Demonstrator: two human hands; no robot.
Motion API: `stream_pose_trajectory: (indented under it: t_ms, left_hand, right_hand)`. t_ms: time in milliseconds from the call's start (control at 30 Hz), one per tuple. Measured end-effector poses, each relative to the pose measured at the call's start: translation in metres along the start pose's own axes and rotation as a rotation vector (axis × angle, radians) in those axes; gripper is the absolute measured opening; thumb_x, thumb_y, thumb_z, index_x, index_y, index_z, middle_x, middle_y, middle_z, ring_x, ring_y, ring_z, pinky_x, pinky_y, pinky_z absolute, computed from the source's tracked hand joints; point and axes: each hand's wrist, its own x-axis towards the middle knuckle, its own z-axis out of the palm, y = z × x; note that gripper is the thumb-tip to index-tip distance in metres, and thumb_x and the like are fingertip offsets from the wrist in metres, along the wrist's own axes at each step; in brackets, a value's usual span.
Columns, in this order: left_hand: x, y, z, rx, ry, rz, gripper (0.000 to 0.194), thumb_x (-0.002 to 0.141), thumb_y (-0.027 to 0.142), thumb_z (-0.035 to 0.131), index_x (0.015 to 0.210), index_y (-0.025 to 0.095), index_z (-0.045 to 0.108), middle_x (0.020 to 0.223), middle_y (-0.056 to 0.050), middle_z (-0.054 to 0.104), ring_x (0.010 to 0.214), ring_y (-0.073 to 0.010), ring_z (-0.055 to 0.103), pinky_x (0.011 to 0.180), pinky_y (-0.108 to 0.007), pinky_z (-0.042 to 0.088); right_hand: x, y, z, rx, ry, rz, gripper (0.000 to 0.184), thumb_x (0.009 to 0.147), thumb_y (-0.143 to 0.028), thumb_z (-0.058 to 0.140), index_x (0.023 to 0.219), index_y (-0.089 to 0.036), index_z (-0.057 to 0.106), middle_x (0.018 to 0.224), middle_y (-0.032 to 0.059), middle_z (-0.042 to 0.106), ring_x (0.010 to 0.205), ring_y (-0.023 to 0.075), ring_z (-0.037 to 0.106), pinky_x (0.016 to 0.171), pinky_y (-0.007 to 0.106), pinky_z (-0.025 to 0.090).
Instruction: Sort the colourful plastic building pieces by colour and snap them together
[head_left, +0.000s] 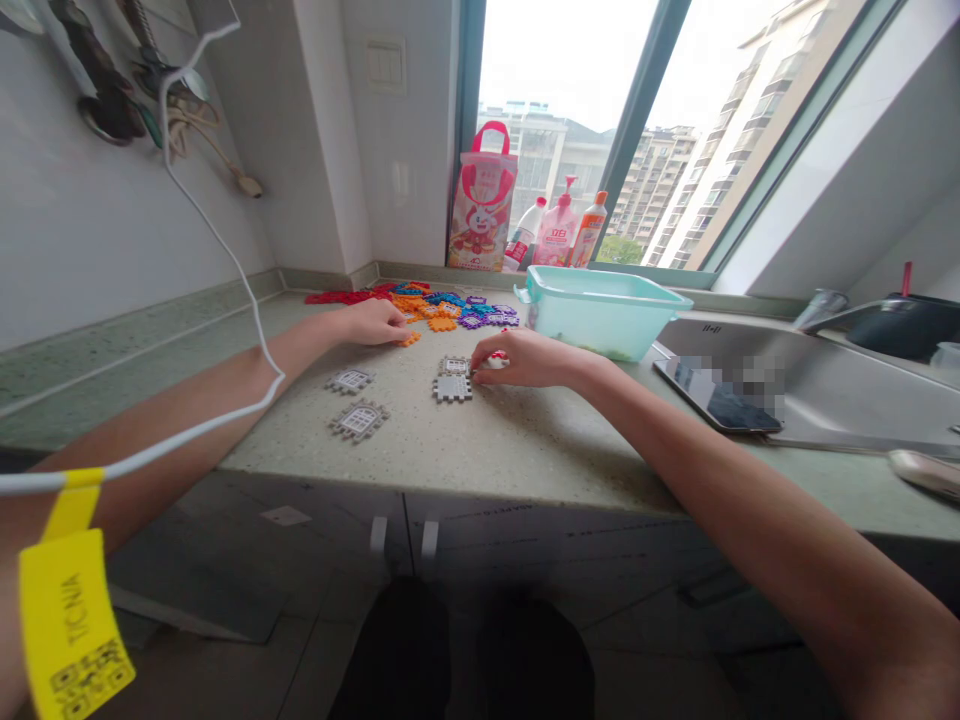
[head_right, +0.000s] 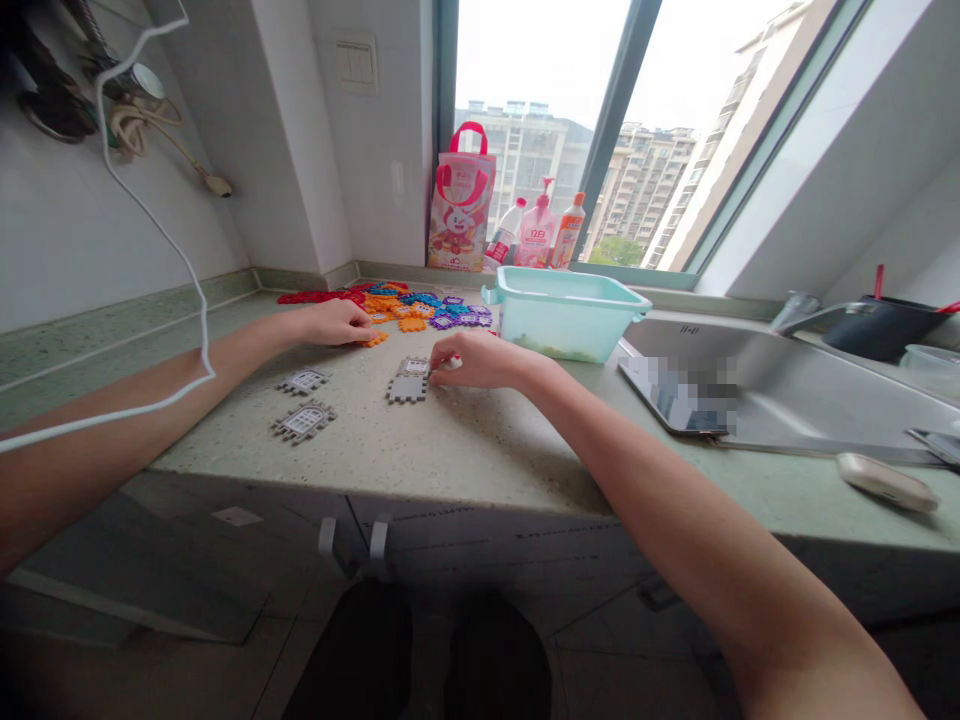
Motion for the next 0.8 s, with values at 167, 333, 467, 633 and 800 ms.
stream_pose_trajectory:
  t_ms: [167,333,467,633,800]
  left_hand:
    - [0.0009,-0.0008,0.0006,0.006,0.008,-0.009,0.036,0.077,0.05,0.061,0.058,0.021,0.052,0.06,-0.002,0.052,0.059,-0.0182,0.047,0.058,-0.034,0.026]
    - [0.0007,0.0009,0.0,0.021,0.001,-0.002,0.035,0.078,0.05,0.061,0.059,0.021,0.054,0.061,-0.002,0.053,0.059,-0.0181,0.048,0.058,-0.033,0.026]
    - [-0.0002,0.0035,-0.0016,0.037,-0.009,0.0,0.034,0.08,0.049,0.061,0.062,0.021,0.057,0.062,-0.002,0.056,0.06,-0.0188,0.051,0.058,-0.034,0.027]
    - [0.0013,-0.0002,-0.0007,0.039,-0.011,0.001,0.035,0.081,0.052,0.062,0.063,0.021,0.061,0.063,-0.003,0.059,0.061,-0.0194,0.052,0.059,-0.034,0.028]
    - [0.0021,-0.0011,-0.0002,0.042,-0.014,0.001,0.035,0.081,0.052,0.062,0.065,0.021,0.063,0.065,-0.003,0.06,0.062,-0.0196,0.053,0.059,-0.033,0.028]
  right_hand:
    - [0.0005,0.0001,-0.0001,-0.009,-0.006,0.005,0.013,0.097,-0.025,0.073,0.107,-0.02,0.079,0.101,0.0034,0.078,0.085,0.0191,0.067,0.079,0.028,0.047]
    - [0.0004,-0.0012,-0.0001,-0.021,-0.003,0.008,0.013,0.098,-0.023,0.071,0.107,-0.02,0.079,0.102,0.004,0.078,0.086,0.0193,0.068,0.079,0.028,0.046]
    - [0.0002,-0.0009,0.001,-0.028,0.003,0.015,0.014,0.098,-0.025,0.071,0.108,-0.019,0.08,0.102,0.0045,0.078,0.086,0.0194,0.068,0.078,0.028,0.046]
    - [0.0005,-0.0001,0.0016,-0.06,0.003,-0.004,0.014,0.098,-0.025,0.071,0.107,-0.02,0.08,0.101,0.004,0.078,0.085,0.0194,0.068,0.079,0.028,0.045]
    - [0.001,0.0006,0.0021,-0.064,0.007,-0.003,0.015,0.098,-0.026,0.071,0.108,-0.02,0.08,0.101,0.0039,0.078,0.086,0.0195,0.068,0.079,0.028,0.046]
